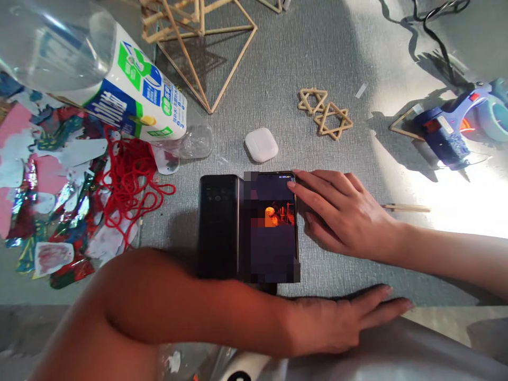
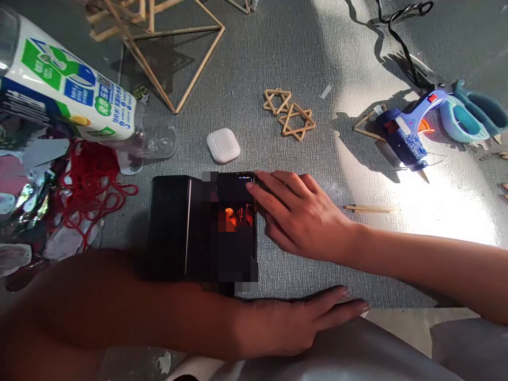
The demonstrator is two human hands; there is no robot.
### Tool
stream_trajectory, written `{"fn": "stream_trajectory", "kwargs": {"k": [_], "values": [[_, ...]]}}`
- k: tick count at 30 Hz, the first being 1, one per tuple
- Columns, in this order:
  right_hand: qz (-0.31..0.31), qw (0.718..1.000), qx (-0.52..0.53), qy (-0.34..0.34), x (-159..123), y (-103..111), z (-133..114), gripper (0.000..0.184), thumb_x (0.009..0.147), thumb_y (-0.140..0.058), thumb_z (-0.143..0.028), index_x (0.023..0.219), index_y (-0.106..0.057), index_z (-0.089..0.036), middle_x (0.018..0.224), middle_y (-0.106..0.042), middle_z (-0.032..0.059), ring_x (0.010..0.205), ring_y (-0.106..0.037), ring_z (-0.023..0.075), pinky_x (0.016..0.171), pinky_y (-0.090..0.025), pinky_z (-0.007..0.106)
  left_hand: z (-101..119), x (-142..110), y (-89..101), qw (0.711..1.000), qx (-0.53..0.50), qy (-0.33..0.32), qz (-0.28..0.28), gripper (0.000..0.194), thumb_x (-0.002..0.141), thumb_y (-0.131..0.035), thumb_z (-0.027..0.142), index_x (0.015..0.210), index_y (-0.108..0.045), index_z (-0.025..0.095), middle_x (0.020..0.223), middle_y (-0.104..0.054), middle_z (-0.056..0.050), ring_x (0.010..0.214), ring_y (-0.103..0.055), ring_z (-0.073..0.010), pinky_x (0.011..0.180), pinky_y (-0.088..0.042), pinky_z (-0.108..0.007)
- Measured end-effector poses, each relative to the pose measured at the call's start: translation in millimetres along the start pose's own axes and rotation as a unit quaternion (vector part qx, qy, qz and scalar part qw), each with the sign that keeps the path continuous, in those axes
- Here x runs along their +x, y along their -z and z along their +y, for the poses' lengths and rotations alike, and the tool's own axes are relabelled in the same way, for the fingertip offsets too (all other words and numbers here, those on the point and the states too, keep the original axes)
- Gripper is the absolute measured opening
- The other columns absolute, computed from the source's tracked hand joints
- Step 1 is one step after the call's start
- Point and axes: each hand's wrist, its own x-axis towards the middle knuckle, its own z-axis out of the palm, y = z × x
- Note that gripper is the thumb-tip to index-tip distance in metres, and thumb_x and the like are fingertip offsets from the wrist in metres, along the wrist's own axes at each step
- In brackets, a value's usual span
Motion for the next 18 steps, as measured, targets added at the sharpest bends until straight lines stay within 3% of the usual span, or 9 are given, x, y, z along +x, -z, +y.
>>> {"fn": "stream_trajectory", "kwargs": {"k": [3, 8, 11, 14, 18], "values": [[-0.001, 1.000, 0.004, -0.001, -0.1, 0.1, 0.0, 0.056, 0.106, -0.056, -0.023, 0.159, -0.053, -0.006, 0.164, -0.060, 0.0218, 0.136, -0.063, 0.0378, 0.097, -0.059, 0.054, 2.6, 2.1, -1.6, 0.998, 0.056, -0.023, 0.034, 0.069, 0.093, -0.024, 0.030, 0.141, -0.066, 0.053, 0.181, -0.040, 0.016, 0.172, -0.029, -0.0186, 0.144, -0.024, -0.054], [0.003, 1.000, 0.005, -0.003, -0.1, -0.2, 0.1, 0.056, 0.105, -0.056, -0.023, 0.159, -0.053, -0.007, 0.163, -0.061, 0.0218, 0.135, -0.063, 0.0373, 0.097, -0.058, 0.054, 7.3, 3.8, -2.6, 0.978, 0.204, -0.012, 0.029, 0.083, 0.089, -0.008, 0.016, 0.122, -0.081, 0.038, 0.185, -0.031, 0.009, 0.169, -0.036, -0.0257, 0.137, -0.037, -0.058], [-0.001, 1.000, 0.004, -0.003, -0.2, 0.0, 0.0, 0.057, 0.105, -0.057, -0.024, 0.159, -0.053, -0.007, 0.163, -0.061, 0.0221, 0.136, -0.063, 0.0377, 0.098, -0.058, 0.054, 4.9, 1.0, -1.8, 0.993, 0.112, 0.009, 0.036, 0.075, 0.092, -0.017, 0.019, 0.132, -0.074, 0.047, 0.183, -0.035, 0.013, 0.169, -0.036, -0.0223, 0.140, -0.029, -0.057], [-0.004, 1.000, 0.012, -0.009, -0.5, 0.1, -0.1, 0.060, 0.105, -0.056, -0.024, 0.162, -0.050, -0.010, 0.165, -0.060, 0.0211, 0.137, -0.062, 0.0378, 0.100, -0.058, 0.056, 0.7, -2.3, -0.6, 0.998, -0.021, 0.042, 0.050, 0.057, 0.098, -0.032, 0.034, 0.132, -0.068, 0.063, 0.178, -0.040, 0.024, 0.167, -0.039, -0.0152, 0.142, -0.019, -0.046], [-0.005, 1.000, 0.015, -0.010, -1.1, -0.1, 0.3, 0.061, 0.104, -0.057, -0.024, 0.164, -0.048, -0.011, 0.165, -0.059, 0.0209, 0.138, -0.062, 0.0379, 0.099, -0.058, 0.056, -0.5, -2.6, 0.9, 0.996, -0.038, 0.054, 0.066, 0.051, 0.098, -0.037, 0.040, 0.128, -0.070, 0.064, 0.176, -0.043, 0.025, 0.166, -0.042, -0.0149, 0.140, -0.022, -0.043]]}}
